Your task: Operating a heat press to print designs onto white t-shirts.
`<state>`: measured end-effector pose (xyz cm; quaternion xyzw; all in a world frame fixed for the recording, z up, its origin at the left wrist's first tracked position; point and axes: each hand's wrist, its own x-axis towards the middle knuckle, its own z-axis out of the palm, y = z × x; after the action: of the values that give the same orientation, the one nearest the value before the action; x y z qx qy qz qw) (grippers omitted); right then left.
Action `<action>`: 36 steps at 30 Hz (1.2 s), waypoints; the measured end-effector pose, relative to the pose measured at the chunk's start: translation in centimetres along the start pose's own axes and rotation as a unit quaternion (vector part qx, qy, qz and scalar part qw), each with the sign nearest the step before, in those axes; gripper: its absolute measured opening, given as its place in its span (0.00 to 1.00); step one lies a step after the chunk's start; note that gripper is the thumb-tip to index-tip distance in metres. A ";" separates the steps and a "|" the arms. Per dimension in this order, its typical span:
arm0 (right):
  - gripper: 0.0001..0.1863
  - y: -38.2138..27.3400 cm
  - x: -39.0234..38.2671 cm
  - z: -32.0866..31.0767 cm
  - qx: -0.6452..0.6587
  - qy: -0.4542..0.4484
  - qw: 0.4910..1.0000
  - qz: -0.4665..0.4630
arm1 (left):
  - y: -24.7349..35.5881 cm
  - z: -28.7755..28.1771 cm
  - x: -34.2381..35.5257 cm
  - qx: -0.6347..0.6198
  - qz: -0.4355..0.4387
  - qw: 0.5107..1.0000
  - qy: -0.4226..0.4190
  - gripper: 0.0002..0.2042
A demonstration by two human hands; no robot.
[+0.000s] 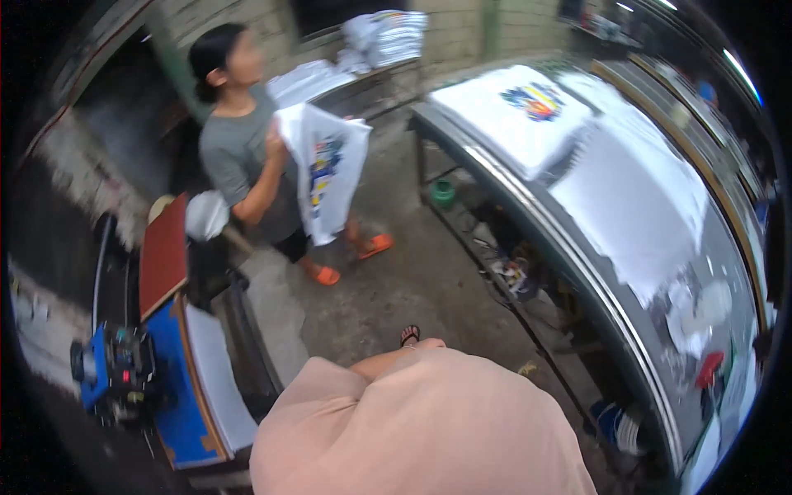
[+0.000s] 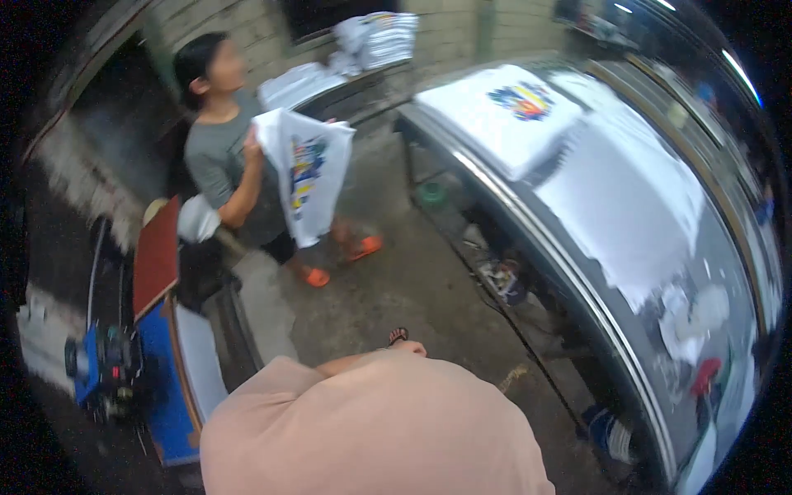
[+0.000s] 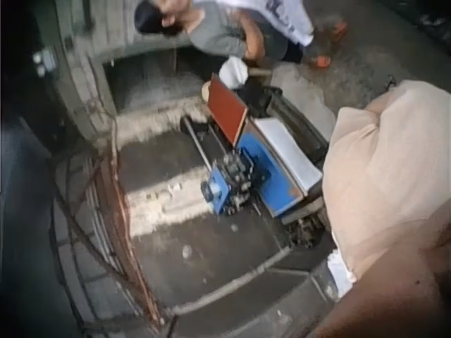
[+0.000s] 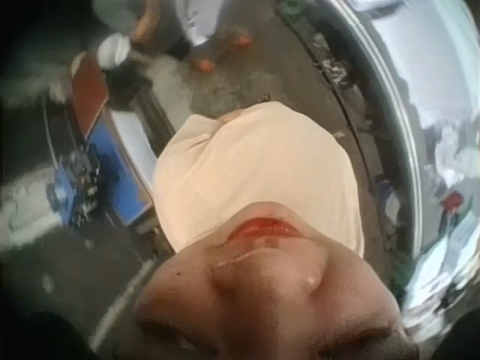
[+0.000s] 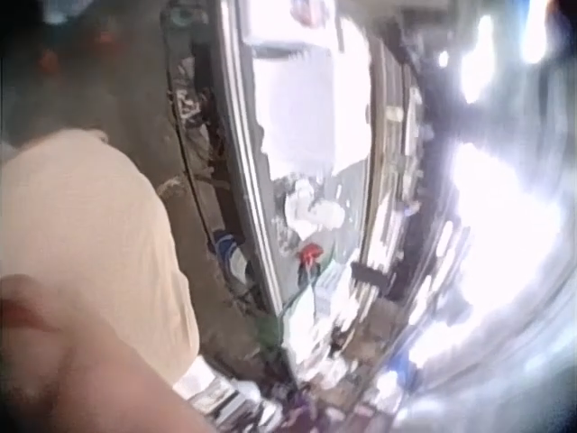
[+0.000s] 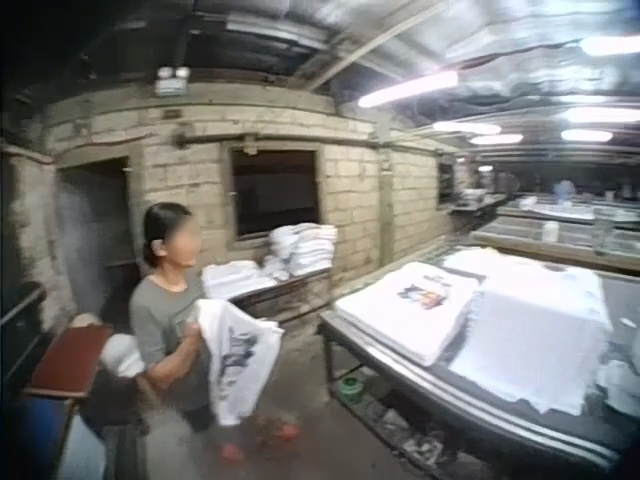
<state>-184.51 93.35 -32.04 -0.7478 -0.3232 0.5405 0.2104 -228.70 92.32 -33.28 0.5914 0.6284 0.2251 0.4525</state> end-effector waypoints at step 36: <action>0.10 -15.9 -8.2 -22.9 0.322 0.365 0.863 -0.137 | 50.9 23.2 22.6 -0.123 0.000 0.761 -0.637 0.22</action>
<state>-168.61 99.50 -8.46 -0.7305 -0.1304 0.2684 0.6143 -179.38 118.03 -9.82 0.5377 0.1628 -0.1277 0.8174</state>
